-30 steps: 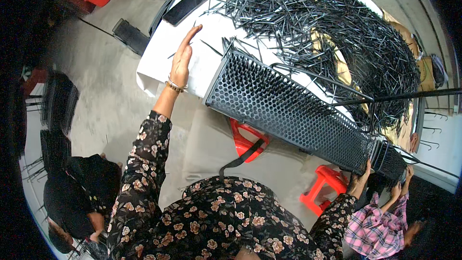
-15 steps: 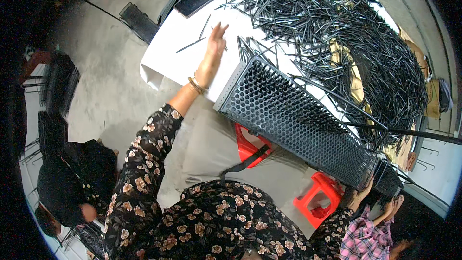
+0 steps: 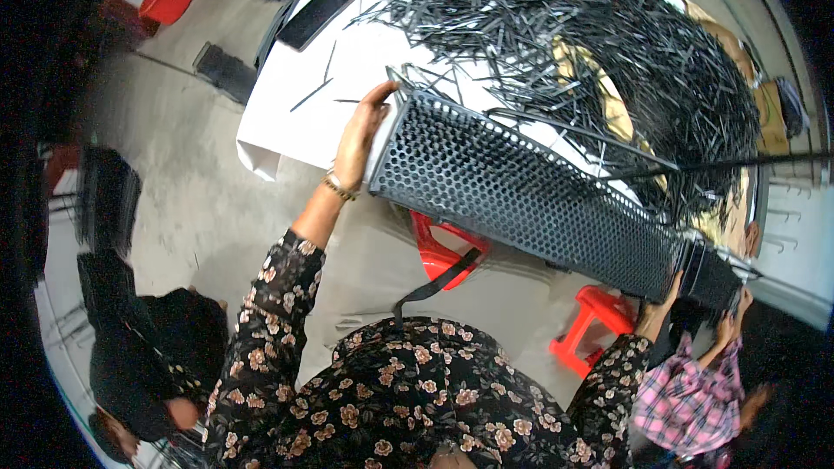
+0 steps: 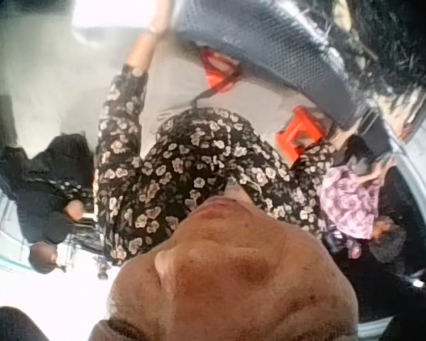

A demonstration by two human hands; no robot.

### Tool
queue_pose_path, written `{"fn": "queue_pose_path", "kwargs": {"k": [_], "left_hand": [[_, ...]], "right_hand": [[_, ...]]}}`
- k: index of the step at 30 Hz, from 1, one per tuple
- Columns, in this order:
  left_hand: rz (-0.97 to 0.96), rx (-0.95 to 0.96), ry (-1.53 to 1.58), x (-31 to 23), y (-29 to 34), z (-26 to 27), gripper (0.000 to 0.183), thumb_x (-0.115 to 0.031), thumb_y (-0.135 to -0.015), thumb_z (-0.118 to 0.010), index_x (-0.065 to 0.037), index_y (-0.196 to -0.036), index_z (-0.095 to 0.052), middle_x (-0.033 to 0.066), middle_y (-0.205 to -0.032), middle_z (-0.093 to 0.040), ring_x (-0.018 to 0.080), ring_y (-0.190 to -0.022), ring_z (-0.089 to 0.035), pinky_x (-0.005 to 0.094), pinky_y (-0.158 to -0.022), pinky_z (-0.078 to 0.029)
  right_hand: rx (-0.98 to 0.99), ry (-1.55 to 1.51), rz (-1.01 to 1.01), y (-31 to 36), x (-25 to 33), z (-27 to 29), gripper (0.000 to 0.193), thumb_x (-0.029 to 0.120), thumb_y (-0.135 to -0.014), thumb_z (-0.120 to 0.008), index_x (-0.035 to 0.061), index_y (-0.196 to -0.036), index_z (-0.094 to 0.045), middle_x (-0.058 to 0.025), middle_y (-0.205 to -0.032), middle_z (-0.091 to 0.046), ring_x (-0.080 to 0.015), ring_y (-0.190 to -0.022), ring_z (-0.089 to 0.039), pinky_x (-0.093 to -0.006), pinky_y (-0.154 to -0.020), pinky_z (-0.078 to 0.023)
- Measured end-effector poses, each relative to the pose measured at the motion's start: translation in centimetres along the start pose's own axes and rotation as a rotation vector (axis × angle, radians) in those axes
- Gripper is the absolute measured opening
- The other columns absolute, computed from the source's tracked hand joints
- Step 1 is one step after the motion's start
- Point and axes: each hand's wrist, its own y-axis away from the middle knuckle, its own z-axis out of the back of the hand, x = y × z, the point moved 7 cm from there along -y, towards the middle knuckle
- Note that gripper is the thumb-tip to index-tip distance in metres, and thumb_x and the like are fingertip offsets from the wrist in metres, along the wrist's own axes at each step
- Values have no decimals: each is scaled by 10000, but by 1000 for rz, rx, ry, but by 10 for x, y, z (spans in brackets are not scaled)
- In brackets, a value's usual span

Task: The person is inserting black cable ties into a perforated metal grid component.

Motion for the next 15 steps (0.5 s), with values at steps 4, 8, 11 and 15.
{"fn": "queue_pose_path", "kwargs": {"k": [4,8,11,15], "left_hand": [[225,-35,-46,17,16,2,548,-389,-982,-258,-26,-1382,-349,95,-1418,-372,205,-1323,-312,330,-1105,-194],[254,-41,146,33,18,-3,712,-554,-913,-322,-35,-1400,-321,112,-1447,-317,227,-1316,-319,352,-1083,-260],[369,-69,197,44,25,1,674,-490,-920,-372,-35,-1410,-292,117,-1431,-338,264,-1297,-343,384,-1076,-281],[527,-148,191,58,30,23,572,-429,-947,-369,-41,-1367,-366,106,-1359,-430,243,-1215,-436,375,-1033,-341]], "right_hand": [[-17,149,184,2,8,-1,634,535,-895,-440,2,-1230,-511,-142,-1208,-553,-284,-1079,-529,-400,-924,-420],[-5,127,227,-14,-8,10,499,376,-954,-414,-32,-1223,-511,-141,-1176,-575,-241,-1051,-560,-361,-934,-433],[149,-246,56,-35,-29,14,507,391,-944,-445,-37,-1203,-530,-154,-1166,-592,-262,-1053,-574,-379,-922,-451],[16,-155,115,-37,-27,23,561,444,-922,-480,-38,-1207,-515,-132,-1125,-611,-207,-973,-599,-308,-882,-465]]}}
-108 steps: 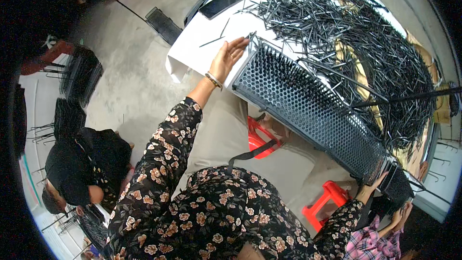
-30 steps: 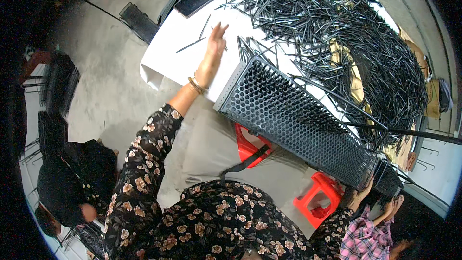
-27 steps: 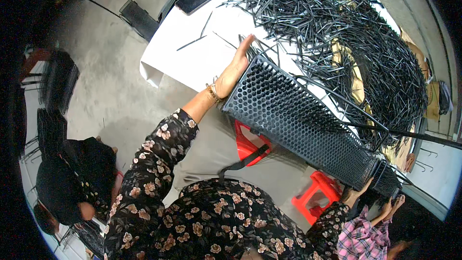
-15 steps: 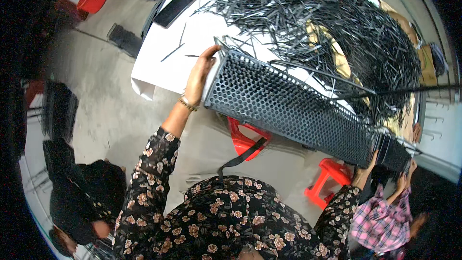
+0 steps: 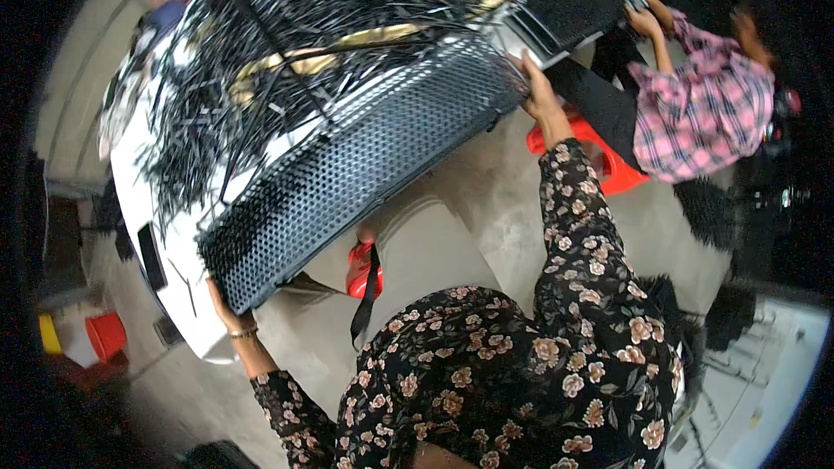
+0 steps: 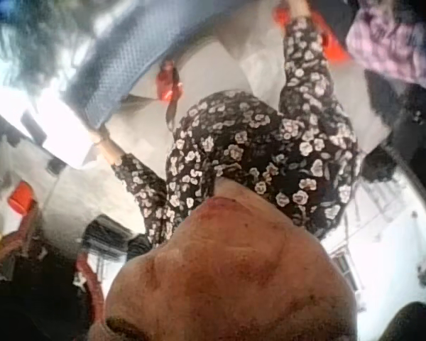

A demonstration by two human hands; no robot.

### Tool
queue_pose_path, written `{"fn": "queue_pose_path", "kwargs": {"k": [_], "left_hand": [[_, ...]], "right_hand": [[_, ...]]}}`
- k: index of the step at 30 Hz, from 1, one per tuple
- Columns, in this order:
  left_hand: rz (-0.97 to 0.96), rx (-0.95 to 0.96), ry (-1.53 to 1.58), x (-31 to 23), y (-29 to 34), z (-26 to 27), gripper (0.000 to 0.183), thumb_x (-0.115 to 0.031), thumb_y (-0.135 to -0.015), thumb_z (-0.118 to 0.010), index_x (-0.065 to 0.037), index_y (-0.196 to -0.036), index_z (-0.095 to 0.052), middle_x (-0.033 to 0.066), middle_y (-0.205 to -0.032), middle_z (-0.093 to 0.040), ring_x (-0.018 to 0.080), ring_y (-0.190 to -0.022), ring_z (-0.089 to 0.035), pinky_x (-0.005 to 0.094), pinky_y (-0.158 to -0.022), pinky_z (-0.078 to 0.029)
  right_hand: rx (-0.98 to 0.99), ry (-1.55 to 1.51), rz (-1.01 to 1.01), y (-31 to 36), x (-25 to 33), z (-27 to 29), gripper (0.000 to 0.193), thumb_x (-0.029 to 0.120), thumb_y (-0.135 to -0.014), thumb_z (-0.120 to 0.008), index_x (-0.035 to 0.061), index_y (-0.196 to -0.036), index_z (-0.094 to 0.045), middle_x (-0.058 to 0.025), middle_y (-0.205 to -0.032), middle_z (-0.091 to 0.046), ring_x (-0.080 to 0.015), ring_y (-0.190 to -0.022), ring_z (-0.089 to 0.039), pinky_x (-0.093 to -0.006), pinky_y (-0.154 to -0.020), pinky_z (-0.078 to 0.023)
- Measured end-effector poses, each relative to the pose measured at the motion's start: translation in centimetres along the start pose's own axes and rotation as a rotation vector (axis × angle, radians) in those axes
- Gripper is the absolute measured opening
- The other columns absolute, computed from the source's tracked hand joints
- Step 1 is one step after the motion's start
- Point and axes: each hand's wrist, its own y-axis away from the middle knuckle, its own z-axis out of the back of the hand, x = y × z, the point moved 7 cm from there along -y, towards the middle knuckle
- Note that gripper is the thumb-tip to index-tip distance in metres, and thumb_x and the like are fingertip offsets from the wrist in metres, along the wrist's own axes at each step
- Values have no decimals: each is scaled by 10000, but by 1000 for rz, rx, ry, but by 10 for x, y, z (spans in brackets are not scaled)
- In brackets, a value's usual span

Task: The person is inserting black cable ties into a perforated metal grid component.

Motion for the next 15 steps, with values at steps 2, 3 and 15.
{"fn": "queue_pose_path", "kwargs": {"k": [2,3,15], "left_hand": [[-44,68,56,-3,-1,3,614,-517,-938,-362,-52,-1337,-411,114,-1313,-481,264,-1163,-485,394,-983,-397],[-64,110,29,-5,0,3,622,-519,-940,-352,-48,-1344,-398,119,-1319,-475,266,-1165,-485,394,-981,-402],[-15,15,-217,-15,25,-3,564,-435,-926,-463,3,-1282,-447,114,-1282,-503,238,-1162,-476,389,-990,-353]], "right_hand": [[91,26,66,9,-1,-16,523,418,-939,-456,-42,-1170,-550,-129,-1115,-621,-197,-996,-605,-310,-897,-474],[30,1,40,12,-5,-16,485,389,-938,-472,-35,-1153,-565,-118,-1095,-630,-186,-962,-616,-303,-878,-484],[-195,497,-66,36,2,8,246,197,-810,-651,-4,-950,-667,-59,-795,-663,-163,-647,-618,-332,-608,-519]]}}
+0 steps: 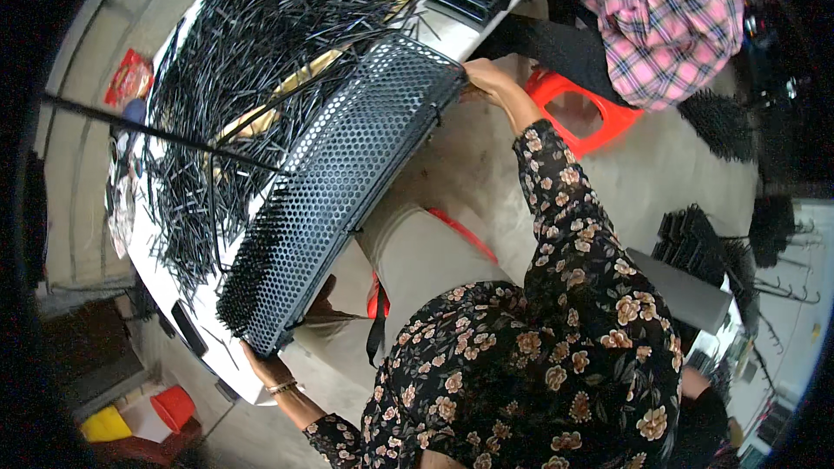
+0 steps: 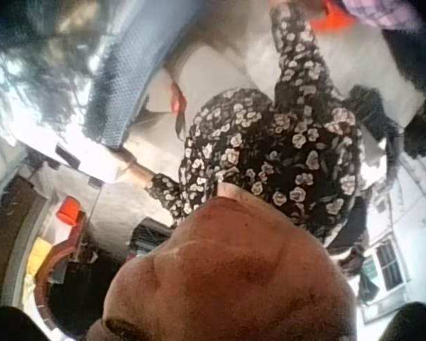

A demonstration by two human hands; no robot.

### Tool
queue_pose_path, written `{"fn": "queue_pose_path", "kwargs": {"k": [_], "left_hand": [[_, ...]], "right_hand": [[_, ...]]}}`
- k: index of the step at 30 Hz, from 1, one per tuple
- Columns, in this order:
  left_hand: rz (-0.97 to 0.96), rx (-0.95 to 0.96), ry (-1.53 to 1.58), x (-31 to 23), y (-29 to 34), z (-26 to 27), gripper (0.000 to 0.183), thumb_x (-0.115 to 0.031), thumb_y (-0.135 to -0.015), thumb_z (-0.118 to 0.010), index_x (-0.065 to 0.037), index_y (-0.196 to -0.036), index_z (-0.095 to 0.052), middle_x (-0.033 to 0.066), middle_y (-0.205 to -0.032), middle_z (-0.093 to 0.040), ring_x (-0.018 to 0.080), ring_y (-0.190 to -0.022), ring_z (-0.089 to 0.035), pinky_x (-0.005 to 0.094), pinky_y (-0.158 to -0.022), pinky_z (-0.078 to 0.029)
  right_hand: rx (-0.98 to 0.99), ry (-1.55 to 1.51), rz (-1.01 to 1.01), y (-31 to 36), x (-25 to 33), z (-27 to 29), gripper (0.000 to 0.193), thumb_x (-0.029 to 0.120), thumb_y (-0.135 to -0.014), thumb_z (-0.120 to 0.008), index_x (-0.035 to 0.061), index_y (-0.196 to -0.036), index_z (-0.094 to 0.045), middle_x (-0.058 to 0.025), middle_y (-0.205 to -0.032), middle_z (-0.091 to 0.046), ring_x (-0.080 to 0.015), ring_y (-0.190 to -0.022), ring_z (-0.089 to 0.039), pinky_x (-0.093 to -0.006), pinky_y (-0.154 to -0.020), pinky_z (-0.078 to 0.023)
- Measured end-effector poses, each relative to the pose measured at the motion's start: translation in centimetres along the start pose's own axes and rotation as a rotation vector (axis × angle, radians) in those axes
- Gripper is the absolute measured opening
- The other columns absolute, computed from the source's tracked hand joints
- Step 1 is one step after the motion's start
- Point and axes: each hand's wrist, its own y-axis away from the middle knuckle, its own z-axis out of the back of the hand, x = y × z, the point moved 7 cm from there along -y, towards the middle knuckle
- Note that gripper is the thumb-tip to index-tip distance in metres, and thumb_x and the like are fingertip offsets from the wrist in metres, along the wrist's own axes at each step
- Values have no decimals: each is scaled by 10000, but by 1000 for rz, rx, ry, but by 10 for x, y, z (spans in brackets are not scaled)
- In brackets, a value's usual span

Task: The person is inserting black cable ties into a perforated metal grid component.

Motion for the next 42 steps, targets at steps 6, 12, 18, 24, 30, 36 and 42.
{"fn": "queue_pose_path", "kwargs": {"k": [6,12,18,24,30,36,42], "left_hand": [[30,-56,5,-3,-7,-10,542,-429,-906,-517,10,-1224,-502,106,-1208,-563,233,-1077,-539,371,-934,-407],[-34,2,25,-6,-13,-5,416,-327,-920,-541,31,-1130,-559,89,-1101,-605,181,-975,-568,328,-882,-435],[-41,23,-25,-9,-14,-4,419,-332,-921,-540,39,-1115,-561,81,-1073,-610,160,-946,-571,301,-857,-441],[-87,-6,-82,-8,-10,-5,425,-361,-900,-556,11,-1105,-564,73,-1048,-620,172,-933,-592,326,-812,-475],[-39,-41,-65,-9,0,-14,378,-259,-894,-569,19,-1150,-558,65,-1120,-595,160,-1011,-552,301,-913,-412],[25,-49,-172,-5,-2,2,595,-316,-839,-640,60,-1260,-452,115,-1222,-524,198,-1110,-490,315,-988,-344],[-66,-42,-42,7,-8,10,551,-293,-793,-683,34,-1205,-520,90,-1147,-571,174,-1057,-521,314,-960,-370]], "right_hand": [[142,76,-93,-23,-12,-3,179,225,-741,-692,55,-799,-687,-51,-734,-660,-174,-628,-613,-369,-671,-517],[84,28,-36,-36,-19,-3,127,196,-736,-693,86,-689,-652,7,-588,-557,-110,-488,-471,-277,-469,-373],[70,83,-35,-18,-17,-1,168,232,-808,-632,74,-758,-659,13,-614,-553,-99,-490,-448,-260,-452,-341],[3,46,180,0,37,-1,410,345,-883,-587,-31,-1042,-633,-84,-955,-635,-140,-842,-593,-277,-750,-473],[462,-409,237,17,54,-56,743,590,-921,-313,19,-1397,-309,-124,-1381,-402,-192,-1219,-429,-291,-1022,-341],[187,-151,175,5,50,-37,679,542,-952,-263,35,-1401,-311,-86,-1405,-375,-201,-1254,-375,-316,-1059,-281],[444,-322,189,22,55,-65,697,533,-950,-289,36,-1434,-221,-108,-1446,-309,-231,-1313,-318,-327,-1073,-252]]}}
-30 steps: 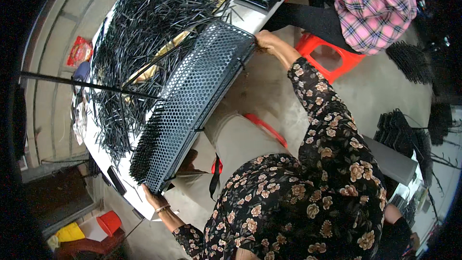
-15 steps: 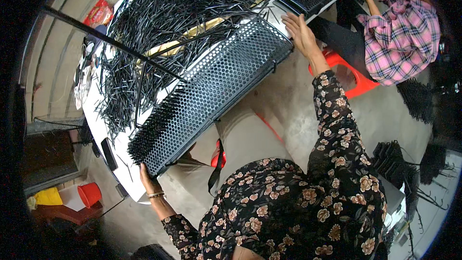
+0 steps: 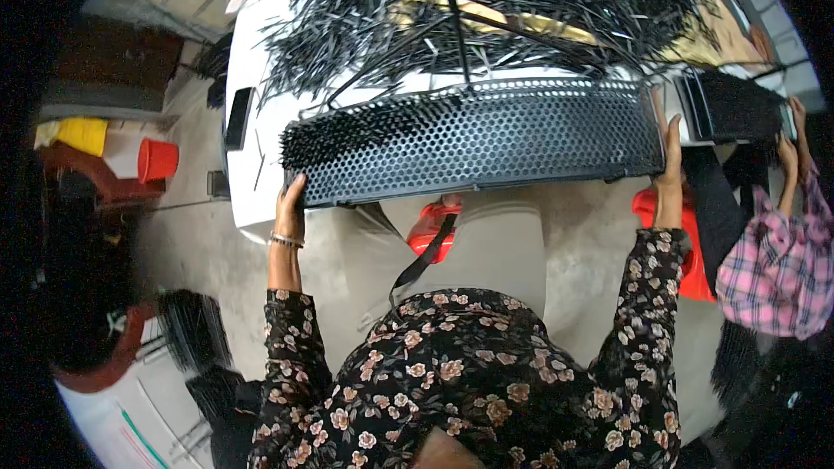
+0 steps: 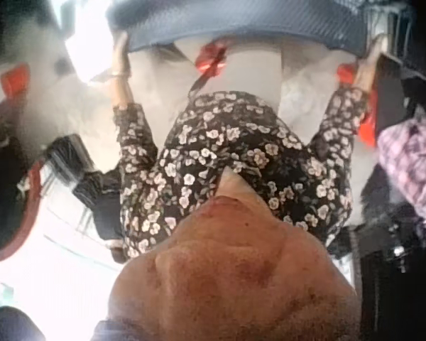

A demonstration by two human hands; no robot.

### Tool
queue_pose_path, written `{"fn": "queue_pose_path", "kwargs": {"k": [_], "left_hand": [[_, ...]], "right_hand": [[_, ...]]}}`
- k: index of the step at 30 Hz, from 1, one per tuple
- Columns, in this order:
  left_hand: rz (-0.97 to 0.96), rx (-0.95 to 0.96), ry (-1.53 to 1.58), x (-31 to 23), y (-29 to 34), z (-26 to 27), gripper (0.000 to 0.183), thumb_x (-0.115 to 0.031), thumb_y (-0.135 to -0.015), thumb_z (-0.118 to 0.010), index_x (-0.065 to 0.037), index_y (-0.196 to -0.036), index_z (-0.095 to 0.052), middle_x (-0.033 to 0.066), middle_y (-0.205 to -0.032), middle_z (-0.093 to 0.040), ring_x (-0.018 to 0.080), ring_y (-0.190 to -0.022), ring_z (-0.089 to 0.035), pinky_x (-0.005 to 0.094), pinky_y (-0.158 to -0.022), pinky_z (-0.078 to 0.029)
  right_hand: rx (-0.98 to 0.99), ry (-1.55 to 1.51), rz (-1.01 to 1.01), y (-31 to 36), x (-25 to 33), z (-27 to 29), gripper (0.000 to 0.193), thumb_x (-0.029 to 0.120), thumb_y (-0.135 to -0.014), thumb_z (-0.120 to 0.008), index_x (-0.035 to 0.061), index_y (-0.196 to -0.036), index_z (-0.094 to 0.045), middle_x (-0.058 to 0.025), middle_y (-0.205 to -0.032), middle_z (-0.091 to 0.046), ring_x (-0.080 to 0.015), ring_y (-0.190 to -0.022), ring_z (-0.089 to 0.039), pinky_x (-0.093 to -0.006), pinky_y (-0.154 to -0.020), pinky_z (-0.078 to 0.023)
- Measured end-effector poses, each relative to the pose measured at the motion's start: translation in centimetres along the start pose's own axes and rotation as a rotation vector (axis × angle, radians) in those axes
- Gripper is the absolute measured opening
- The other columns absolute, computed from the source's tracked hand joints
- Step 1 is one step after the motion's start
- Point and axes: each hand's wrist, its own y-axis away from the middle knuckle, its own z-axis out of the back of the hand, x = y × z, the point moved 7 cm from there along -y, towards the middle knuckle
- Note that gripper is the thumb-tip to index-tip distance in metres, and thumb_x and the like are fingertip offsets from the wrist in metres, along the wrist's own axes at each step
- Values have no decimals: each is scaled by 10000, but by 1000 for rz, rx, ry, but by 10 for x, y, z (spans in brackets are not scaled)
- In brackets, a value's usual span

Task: The person is inserting black cable ties into a perforated metal grid component.

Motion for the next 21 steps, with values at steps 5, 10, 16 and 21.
{"fn": "queue_pose_path", "kwargs": {"k": [5,10,16,21], "left_hand": [[-6,59,-142,-7,-2,1,610,-320,-790,-687,40,-1240,-489,98,-1135,-578,166,-1030,-535,292,-927,-397],[-4,57,-139,-6,-3,0,625,-356,-775,-695,42,-1218,-505,95,-1110,-589,160,-1004,-545,289,-902,-413],[-3,37,4,-5,2,2,541,-315,-783,-695,27,-1167,-525,60,-1026,-600,142,-941,-548,292,-862,-425],[7,88,8,-6,1,0,571,-353,-791,-674,15,-1198,-516,70,-1071,-594,147,-973,-533,289,-892,-403]], "right_hand": [[133,66,-16,3,-1,-20,721,566,-938,-263,54,-1442,-205,-130,-1466,-275,-232,-1340,-279,-323,-1098,-200],[-208,-26,268,7,45,3,760,598,-919,-266,69,-1454,-157,-134,-1494,-204,-244,-1365,-228,-355,-1118,-133],[40,164,-26,-6,-1,-45,643,513,-947,-341,77,-1418,-302,-99,-1449,-317,-246,-1314,-324,-349,-1075,-257],[80,129,-86,-17,0,-25,665,537,-944,-314,71,-1419,-296,-108,-1430,-347,-257,-1287,-370,-358,-1050,-312]]}}
